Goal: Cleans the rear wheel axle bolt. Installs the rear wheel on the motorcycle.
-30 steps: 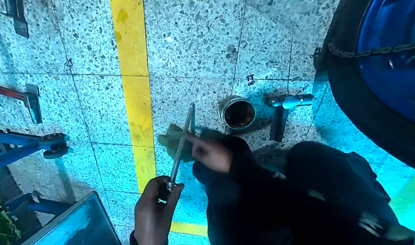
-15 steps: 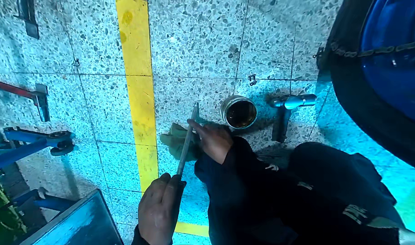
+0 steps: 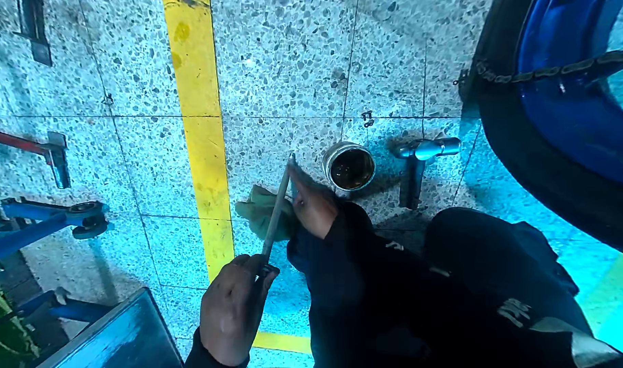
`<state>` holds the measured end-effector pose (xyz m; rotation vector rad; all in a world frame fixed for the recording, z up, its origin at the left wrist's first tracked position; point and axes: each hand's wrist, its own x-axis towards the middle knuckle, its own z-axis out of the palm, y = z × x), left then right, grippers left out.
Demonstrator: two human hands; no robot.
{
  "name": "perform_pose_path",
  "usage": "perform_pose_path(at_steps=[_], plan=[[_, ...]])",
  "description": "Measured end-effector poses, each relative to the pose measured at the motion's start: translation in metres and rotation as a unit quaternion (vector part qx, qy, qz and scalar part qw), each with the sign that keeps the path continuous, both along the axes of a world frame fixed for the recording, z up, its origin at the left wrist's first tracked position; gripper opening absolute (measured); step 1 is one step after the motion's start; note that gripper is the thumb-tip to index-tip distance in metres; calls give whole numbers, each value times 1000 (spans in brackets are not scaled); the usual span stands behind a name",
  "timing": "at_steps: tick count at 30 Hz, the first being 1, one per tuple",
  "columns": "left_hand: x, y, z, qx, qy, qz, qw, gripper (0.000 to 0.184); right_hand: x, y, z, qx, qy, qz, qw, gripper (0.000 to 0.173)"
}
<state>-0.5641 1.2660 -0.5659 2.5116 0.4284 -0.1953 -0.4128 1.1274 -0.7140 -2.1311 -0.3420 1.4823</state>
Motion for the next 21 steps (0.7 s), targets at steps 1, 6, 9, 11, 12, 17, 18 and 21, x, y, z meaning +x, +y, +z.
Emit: perform_pose_path(at_steps=[1,6,9,11,12,17,18,21], plan=[[1,-2,0,-59,2,52,997,33,-12,-2,12,35,12,-21,999,78],[15,-16,12,-280,13,356,891,29,-27,-11,55,151,86,23,984,76],[22,-16,15,-348,25,461,816,17,-2,2,7,90,57,25,994,76],[24,-17,17,-367,41,493,788,24,14,15,-15,33,66,12,997,82],[26,-16,16,-376,47,505,776,30,16,20,-16,33,58,12,998,82],[25,-10,15,-423,77,553,714,53,-33,15,69,202,46,67,976,76],[25,-10,14,-435,83,562,699,55,-33,12,83,221,83,104,966,75],[26,-11,18,-472,106,615,623,60,-34,8,59,197,28,122,972,74]])
